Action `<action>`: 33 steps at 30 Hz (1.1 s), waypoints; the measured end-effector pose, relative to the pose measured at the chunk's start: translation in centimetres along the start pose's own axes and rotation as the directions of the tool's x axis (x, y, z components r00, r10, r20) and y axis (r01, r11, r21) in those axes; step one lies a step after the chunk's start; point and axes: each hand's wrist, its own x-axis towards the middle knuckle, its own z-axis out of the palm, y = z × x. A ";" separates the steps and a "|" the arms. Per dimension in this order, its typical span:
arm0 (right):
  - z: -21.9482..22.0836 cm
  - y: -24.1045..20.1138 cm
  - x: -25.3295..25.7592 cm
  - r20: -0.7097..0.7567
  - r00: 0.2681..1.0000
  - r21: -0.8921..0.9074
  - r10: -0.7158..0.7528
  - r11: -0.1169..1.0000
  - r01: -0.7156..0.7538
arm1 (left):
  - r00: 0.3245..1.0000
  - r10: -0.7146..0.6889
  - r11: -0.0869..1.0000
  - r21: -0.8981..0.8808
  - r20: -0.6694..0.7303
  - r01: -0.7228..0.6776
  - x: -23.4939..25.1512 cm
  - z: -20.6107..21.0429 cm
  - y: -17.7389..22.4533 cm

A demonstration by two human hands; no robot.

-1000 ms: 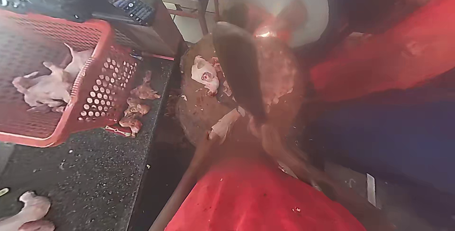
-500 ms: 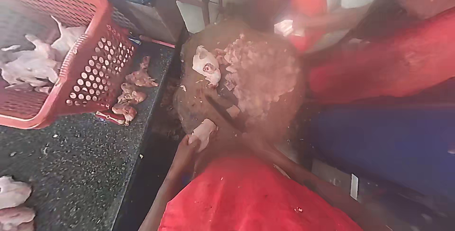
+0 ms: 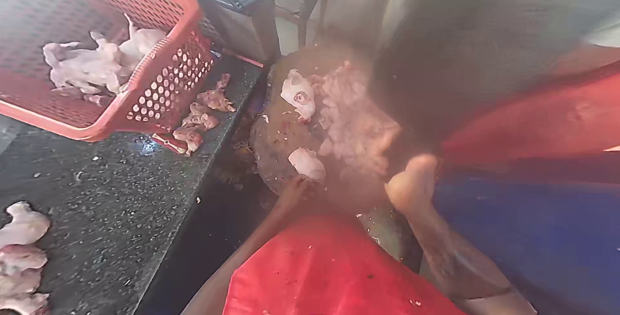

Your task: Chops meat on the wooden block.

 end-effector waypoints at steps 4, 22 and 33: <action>1.6 9.9 -7.3 0.106 0.986 -0.352 0.127 0.932 -0.082 | 1.000 0.013 0.999 0.032 0.014 -0.014 0.3 -0.2 -0.2; -0.3 16.5 -7.7 0.217 0.439 -0.559 0.872 0.480 -0.677 | 0.933 0.306 0.138 0.961 0.189 -0.240 3.0 -2.5 3.8; 1.3 17.8 -13.2 0.069 0.478 -0.325 0.876 0.472 -0.819 | 0.983 0.146 0.738 0.674 -0.110 -0.034 -1.3 2.9 -1.1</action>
